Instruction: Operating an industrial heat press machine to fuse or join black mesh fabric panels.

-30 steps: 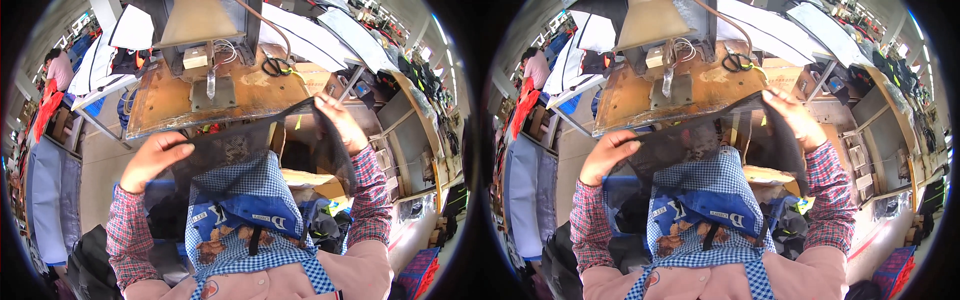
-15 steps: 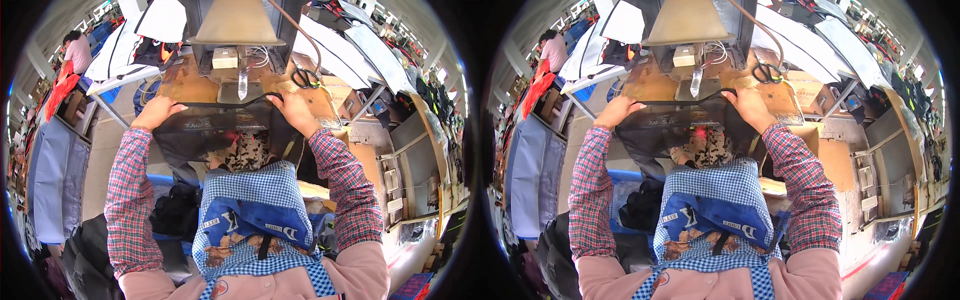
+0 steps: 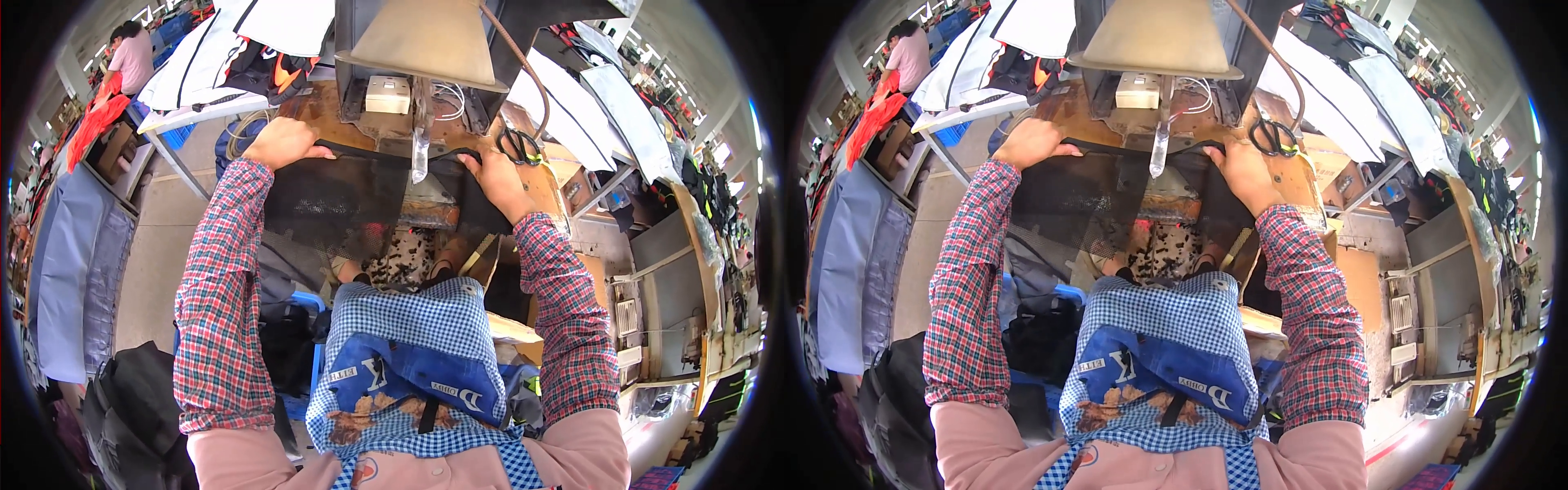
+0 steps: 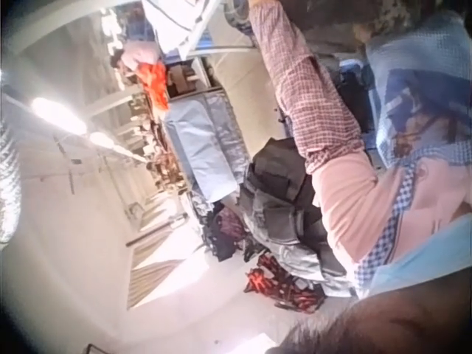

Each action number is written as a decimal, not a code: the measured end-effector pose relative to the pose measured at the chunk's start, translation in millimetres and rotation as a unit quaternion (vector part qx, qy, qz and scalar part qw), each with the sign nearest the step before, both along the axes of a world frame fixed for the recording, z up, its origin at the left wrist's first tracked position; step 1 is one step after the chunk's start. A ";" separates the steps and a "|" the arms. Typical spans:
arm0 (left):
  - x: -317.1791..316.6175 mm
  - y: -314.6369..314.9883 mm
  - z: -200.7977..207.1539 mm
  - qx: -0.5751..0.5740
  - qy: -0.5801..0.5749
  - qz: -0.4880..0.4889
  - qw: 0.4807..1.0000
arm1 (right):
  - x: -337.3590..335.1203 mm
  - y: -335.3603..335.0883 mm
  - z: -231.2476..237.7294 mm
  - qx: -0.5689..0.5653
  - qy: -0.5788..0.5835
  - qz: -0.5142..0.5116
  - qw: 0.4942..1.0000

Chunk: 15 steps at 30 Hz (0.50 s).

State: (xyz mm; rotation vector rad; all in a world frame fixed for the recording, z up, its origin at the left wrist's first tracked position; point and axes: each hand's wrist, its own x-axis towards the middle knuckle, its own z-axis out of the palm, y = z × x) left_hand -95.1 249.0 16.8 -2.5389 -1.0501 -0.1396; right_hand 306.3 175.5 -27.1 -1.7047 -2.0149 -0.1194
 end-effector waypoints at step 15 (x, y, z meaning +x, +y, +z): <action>4.8 19.2 -10.7 0.049 -0.009 -0.044 0.998 | 3.9 12.7 -4.5 -0.026 -0.034 -0.041 0.998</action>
